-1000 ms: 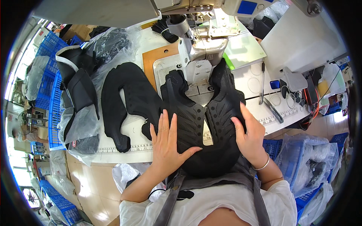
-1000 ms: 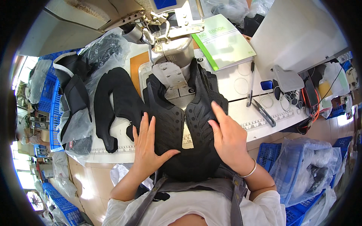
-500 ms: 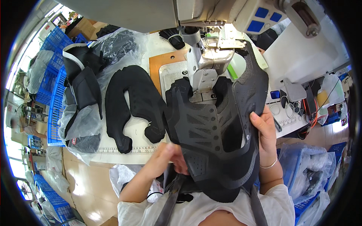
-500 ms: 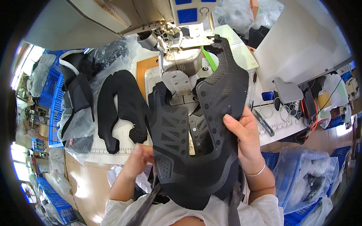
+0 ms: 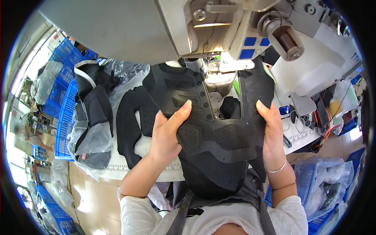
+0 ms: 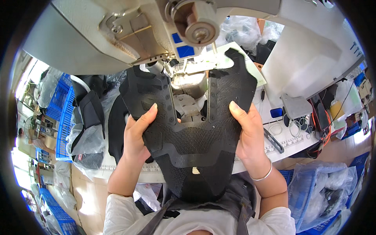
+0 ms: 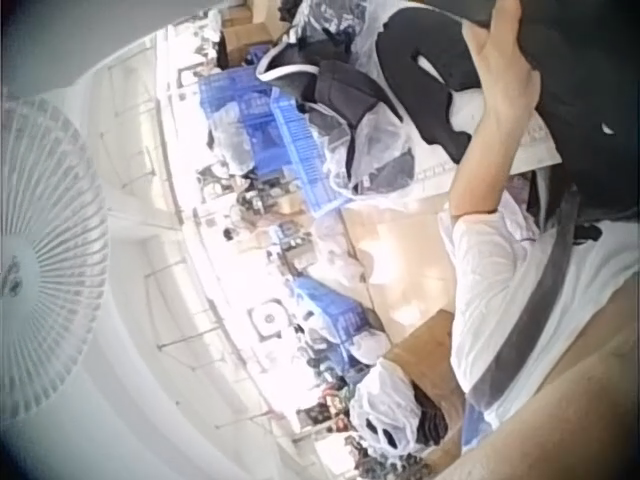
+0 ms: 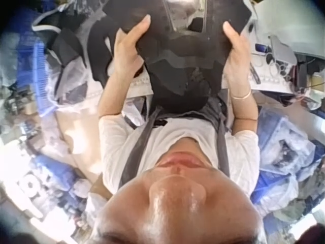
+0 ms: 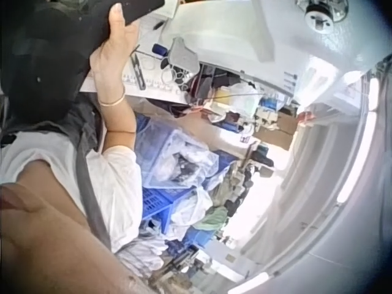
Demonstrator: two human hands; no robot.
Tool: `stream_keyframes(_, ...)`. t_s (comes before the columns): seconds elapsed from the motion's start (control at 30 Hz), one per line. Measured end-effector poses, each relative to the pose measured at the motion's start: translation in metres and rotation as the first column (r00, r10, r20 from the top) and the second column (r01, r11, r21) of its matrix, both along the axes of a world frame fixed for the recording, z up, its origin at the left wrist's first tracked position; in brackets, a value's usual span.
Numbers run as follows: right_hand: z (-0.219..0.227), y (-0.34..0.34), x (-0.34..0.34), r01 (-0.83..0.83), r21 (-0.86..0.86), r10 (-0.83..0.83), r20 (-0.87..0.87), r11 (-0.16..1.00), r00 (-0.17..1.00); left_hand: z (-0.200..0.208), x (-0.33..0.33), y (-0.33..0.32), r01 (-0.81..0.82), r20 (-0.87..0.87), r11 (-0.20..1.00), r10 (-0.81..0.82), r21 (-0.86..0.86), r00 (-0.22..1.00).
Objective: Stitching together black shoe upper components using an industrial sewing machine.
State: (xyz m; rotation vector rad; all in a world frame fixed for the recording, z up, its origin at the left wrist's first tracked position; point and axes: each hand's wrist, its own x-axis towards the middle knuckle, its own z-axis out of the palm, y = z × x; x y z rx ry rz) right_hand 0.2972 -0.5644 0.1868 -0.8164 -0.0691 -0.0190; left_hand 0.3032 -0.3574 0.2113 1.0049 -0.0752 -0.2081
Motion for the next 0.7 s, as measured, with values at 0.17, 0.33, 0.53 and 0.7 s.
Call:
stream_keyframes(0.17,0.005,-0.001,-0.007,-0.084,0.135,0.09,-0.038,0.987,0.995,0.003,0.011,-0.002,0.001,0.104,0.996,-0.01,0.084,0.995)
stream_keyframes(0.33,-0.003,-0.003,-0.008,-0.031,-0.13,0.042,0.082,0.991,0.996,0.008,0.013,-0.002,-0.032,0.105,0.993,0.02,0.114,0.994)
stream_keyframes(0.53,-0.006,-0.002,-0.01,0.042,-0.204,-0.017,0.124,0.978,0.992,0.005,0.011,0.002,0.002,0.104,0.992,-0.015,0.124,0.994)
stream_keyframes(0.7,-0.007,0.0,-0.012,0.057,-0.215,-0.029,0.131,0.975,0.991,0.003,0.012,0.009,0.023,0.105,0.991,-0.037,0.131,0.994)
